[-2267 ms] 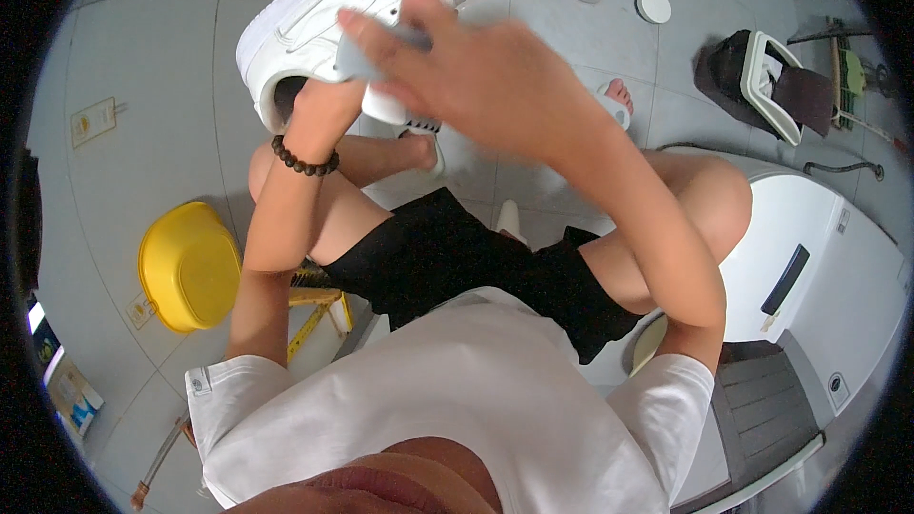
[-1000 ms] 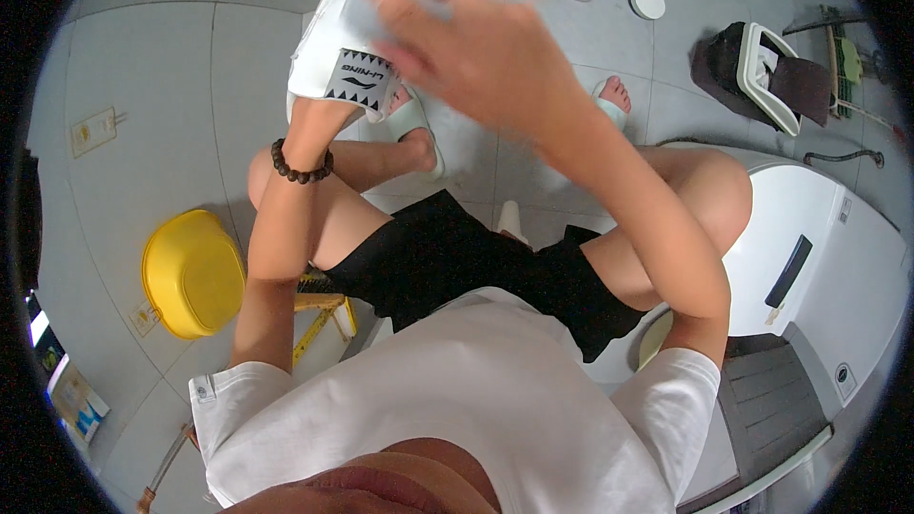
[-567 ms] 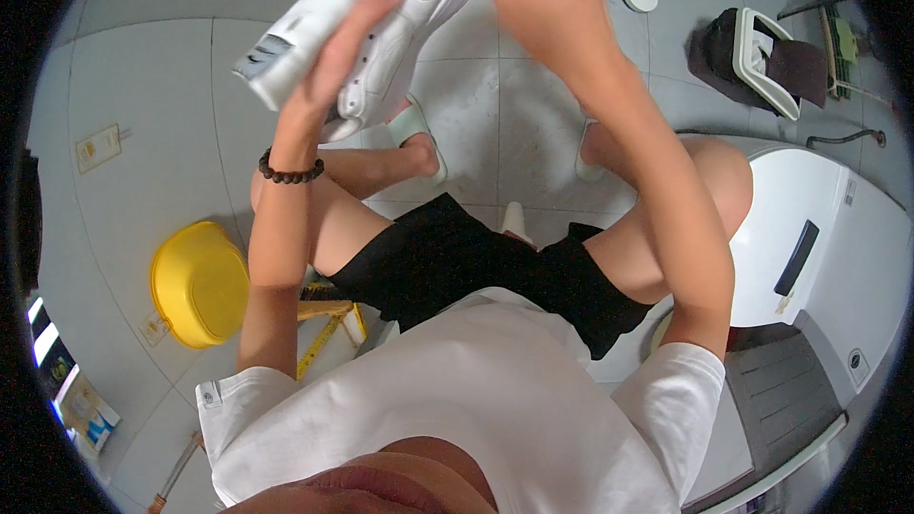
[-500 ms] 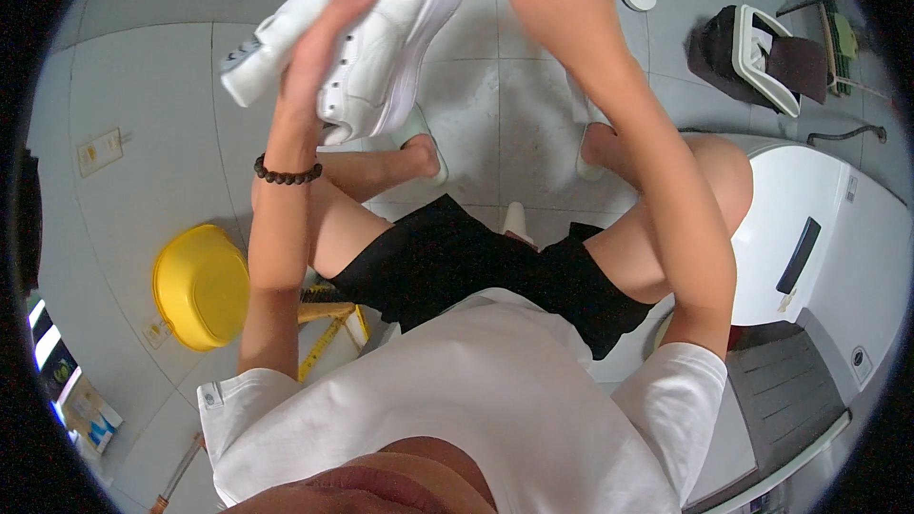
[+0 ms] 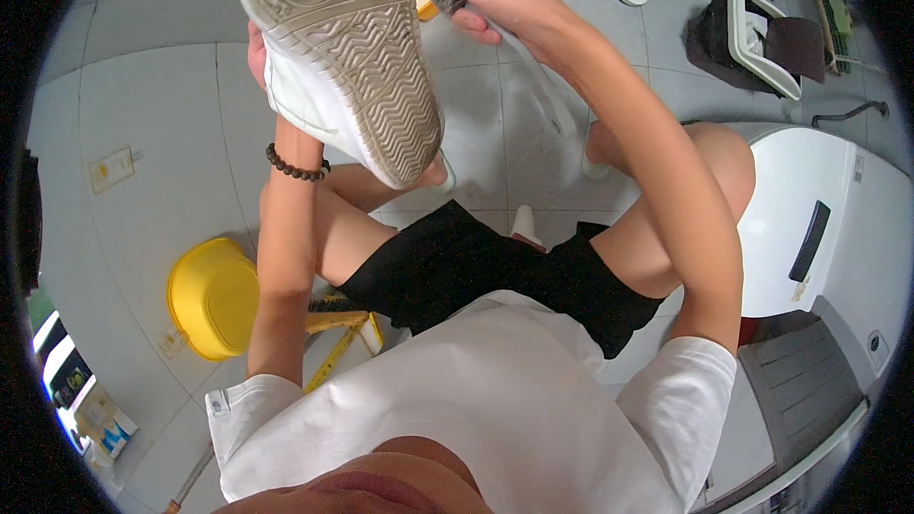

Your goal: The person cleans a shoe by scrubbing its outer surfaces, tongue, and interior lining using brushes and cleaning paste.

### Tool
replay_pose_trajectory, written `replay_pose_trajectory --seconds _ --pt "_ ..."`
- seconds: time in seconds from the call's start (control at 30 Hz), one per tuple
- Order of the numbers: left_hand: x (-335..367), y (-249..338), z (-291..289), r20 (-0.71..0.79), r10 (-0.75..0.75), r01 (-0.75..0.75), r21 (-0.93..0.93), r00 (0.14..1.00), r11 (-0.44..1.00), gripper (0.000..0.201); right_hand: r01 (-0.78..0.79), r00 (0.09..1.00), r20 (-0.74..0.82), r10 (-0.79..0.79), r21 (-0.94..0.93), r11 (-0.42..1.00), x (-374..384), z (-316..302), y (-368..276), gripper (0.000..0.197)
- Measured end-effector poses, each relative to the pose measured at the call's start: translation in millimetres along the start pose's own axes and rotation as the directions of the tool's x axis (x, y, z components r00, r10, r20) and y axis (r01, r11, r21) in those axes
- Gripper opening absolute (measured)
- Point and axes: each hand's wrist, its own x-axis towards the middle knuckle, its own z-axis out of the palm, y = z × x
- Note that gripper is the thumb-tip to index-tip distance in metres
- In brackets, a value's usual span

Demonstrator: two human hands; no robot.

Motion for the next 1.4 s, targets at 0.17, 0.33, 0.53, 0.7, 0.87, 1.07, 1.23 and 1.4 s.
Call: replay_pose_trajectory --seconds 0.17,0.33,0.53,0.7,0.87,1.07,1.23,1.4 --pt "-4.7 -19.8 4.0 -0.231 0.201 -0.164 0.171 0.952 0.972 0.035 0.143 0.989 0.005 -0.145 -0.217 0.966 14.4 14.9 33.6 0.055" --pt "-3.4 -26.3 -4.8 -0.204 0.15 -0.116 0.168 0.967 0.979 0.033 0.176 0.984 0.019 -0.175 -0.113 0.978 19.9 13.7 48.3 0.055" --pt "1.1 -25.9 -1.6 -0.295 0.265 -0.171 0.306 0.918 0.936 0.034 0.125 0.981 -0.131 -0.141 -0.129 0.984 16.7 18.4 42.2 0.056" --pt "-2.3 -14.1 33.1 -0.05 -0.138 0.124 -0.221 0.989 0.967 0.042 0.086 0.965 -0.227 -0.127 -0.181 0.98 21.6 7.3 48.3 0.056" --pt "3.8 -9.1 5.0 0.042 -0.254 0.257 -0.235 0.966 0.938 0.049 0.114 0.98 -0.117 -0.159 -0.32 0.941 23.9 22.3 50.3 0.065" --pt "-2.5 -9.0 20.6 -0.044 -0.185 0.18 -0.108 0.982 0.978 0.046 0.091 0.995 -0.027 -0.097 -0.176 0.98 30.2 16.2 61.5 0.057" --pt "-4.3 -16.1 48.6 -0.173 -0.082 0.097 0.08 0.982 0.992 0.036 0.117 0.983 -0.126 -0.131 -0.117 0.986 29.8 18.2 65.7 0.042" --pt "-20.8 4.0 56.3 -0.06 0.051 -0.012 0.522 0.997 0.853 0.031 0.068 0.988 -0.131 -0.077 -0.068 0.995 23.8 11.3 53.0 0.041"
